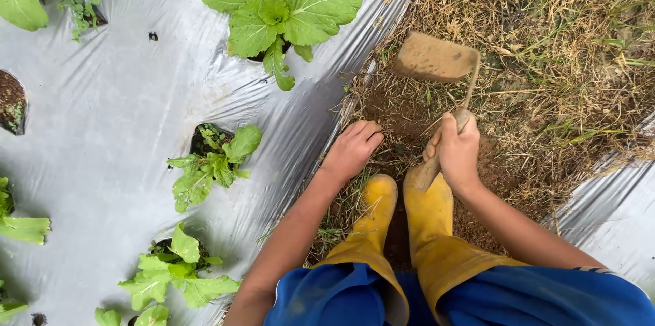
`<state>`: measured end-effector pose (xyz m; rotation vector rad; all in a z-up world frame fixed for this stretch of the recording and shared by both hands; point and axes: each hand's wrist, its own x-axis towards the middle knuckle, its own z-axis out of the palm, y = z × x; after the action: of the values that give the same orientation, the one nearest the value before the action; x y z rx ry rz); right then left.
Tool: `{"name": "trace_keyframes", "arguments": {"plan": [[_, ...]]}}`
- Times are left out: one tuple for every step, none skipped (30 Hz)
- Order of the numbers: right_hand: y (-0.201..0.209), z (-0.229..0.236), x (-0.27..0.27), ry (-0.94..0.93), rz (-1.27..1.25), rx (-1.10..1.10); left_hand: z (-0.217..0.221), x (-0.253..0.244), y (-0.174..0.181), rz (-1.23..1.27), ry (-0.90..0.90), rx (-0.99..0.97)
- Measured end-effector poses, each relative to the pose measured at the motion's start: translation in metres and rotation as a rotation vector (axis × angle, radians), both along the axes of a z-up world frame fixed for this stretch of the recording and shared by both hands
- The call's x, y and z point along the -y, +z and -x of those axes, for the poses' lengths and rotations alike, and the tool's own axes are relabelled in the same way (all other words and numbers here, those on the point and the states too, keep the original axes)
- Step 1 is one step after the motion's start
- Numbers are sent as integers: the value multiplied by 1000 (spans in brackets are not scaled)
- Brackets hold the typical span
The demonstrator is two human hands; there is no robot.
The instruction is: Using a hand hoe to loosen soil and manually pulling weeds from a garden bed.
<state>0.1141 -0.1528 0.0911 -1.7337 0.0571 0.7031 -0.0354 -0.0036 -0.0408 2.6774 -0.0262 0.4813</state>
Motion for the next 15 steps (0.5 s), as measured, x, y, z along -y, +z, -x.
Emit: {"name": "trace_keyframes", "arguments": {"plan": [[-4,14,7,0,1,3,-2,-3,5,1,0,3],[-10,27,13,54,28,-84,-4,-6,10,-21,0,17],[-15,42,19,111,56,-175,-4,-9,14,-43,4,28],[-18,33,21,115,58,-176,-4,-11,18,-41,8,27],[-19,26,22,129,58,-170,-2,-14,23,-36,61,15],[-21,18,23,143,57,-163,0,-17,29,-32,113,2],[-9,12,12,144,53,-162,5,-16,19,-36,114,4],[2,5,1,38,-2,-116,11,-15,9,-36,107,-26],[14,-2,-10,-67,-56,-71,17,-13,0,-36,102,-56],[13,-5,-16,-65,-60,-72,18,-12,-6,-40,104,-56],[11,-5,-19,-73,-63,-48,23,-6,-11,-19,73,-73],[10,-5,-22,-81,-66,-24,27,-1,-17,1,43,-90],[1,6,-14,-81,-71,-19,28,2,-9,-4,43,-85],[-8,16,-6,68,-4,-72,28,5,-3,8,18,-74],[-16,30,5,218,71,-133,32,12,5,26,-6,-70]]}}
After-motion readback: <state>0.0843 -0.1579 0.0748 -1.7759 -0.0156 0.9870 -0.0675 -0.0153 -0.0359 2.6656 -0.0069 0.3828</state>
